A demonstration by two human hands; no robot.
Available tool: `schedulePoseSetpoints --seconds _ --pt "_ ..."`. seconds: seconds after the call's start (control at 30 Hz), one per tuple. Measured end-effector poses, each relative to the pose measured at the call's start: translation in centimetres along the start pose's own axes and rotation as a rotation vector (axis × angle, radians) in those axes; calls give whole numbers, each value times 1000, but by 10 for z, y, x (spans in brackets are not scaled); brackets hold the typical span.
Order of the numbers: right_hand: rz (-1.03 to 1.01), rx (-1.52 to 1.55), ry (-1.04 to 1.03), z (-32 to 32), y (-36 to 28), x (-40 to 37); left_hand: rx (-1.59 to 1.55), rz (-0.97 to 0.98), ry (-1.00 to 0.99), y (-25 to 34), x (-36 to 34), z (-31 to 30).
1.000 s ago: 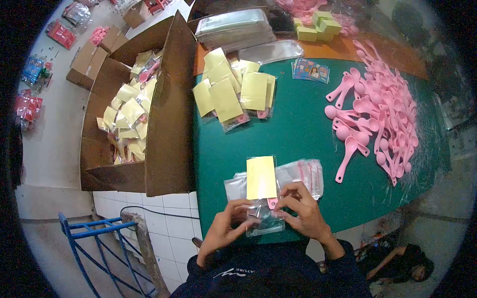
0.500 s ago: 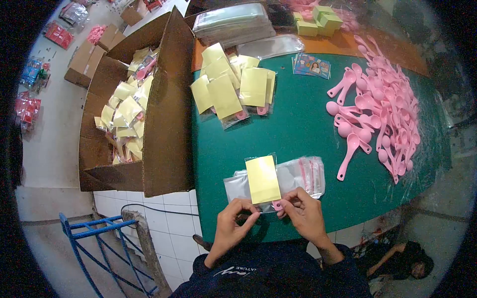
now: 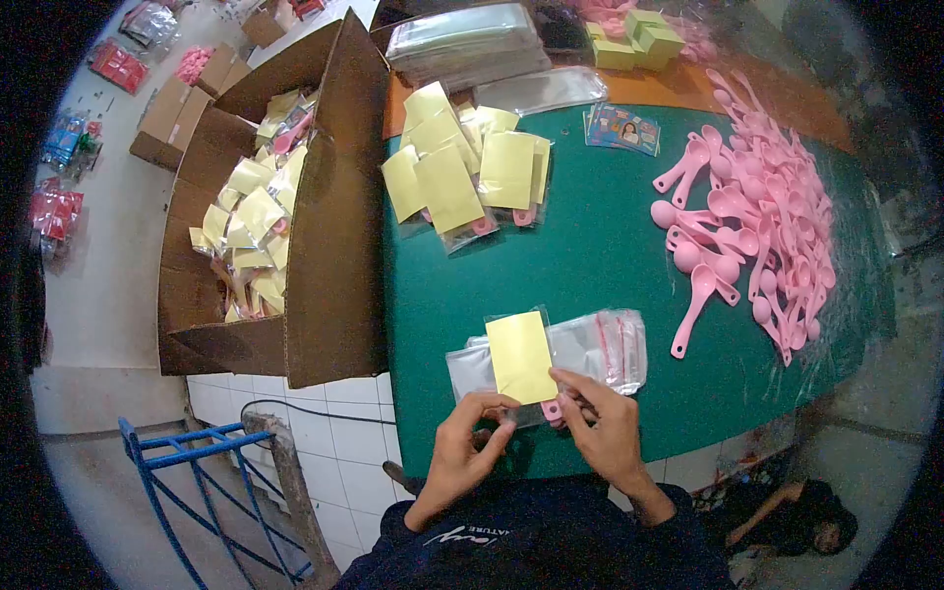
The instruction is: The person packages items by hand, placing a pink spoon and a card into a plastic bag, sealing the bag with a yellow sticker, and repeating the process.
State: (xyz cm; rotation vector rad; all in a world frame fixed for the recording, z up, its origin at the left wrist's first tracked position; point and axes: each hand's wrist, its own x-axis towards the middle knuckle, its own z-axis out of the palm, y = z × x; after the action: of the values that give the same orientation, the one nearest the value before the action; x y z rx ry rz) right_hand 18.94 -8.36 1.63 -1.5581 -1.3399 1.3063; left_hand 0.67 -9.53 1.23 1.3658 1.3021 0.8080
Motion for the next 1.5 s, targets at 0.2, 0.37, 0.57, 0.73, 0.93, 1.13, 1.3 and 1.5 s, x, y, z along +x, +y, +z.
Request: schedulePoseSetpoints --seconds 0.2,0.37,0.57,0.73,0.93,1.13,1.3,1.5 --pt "-367 -588 248 -55 8 21 128 192 -58 32 29 -31" --pt "-422 -1077 206 -102 10 31 464 454 297 39 102 -49" --pt "-451 -1121 140 -108 17 29 585 551 -49 19 112 2" --pt "-353 -1071 105 -109 10 30 581 554 -180 6 116 24" --pt "-422 -546 500 -90 -10 31 440 546 -183 1 124 24" --pt "-383 -270 533 -65 -2 30 345 527 -201 8 122 16" --pt "-369 -456 500 -64 -11 30 200 472 -168 5 120 9" --pt "-381 -482 500 -66 -11 31 394 531 -163 7 116 11"
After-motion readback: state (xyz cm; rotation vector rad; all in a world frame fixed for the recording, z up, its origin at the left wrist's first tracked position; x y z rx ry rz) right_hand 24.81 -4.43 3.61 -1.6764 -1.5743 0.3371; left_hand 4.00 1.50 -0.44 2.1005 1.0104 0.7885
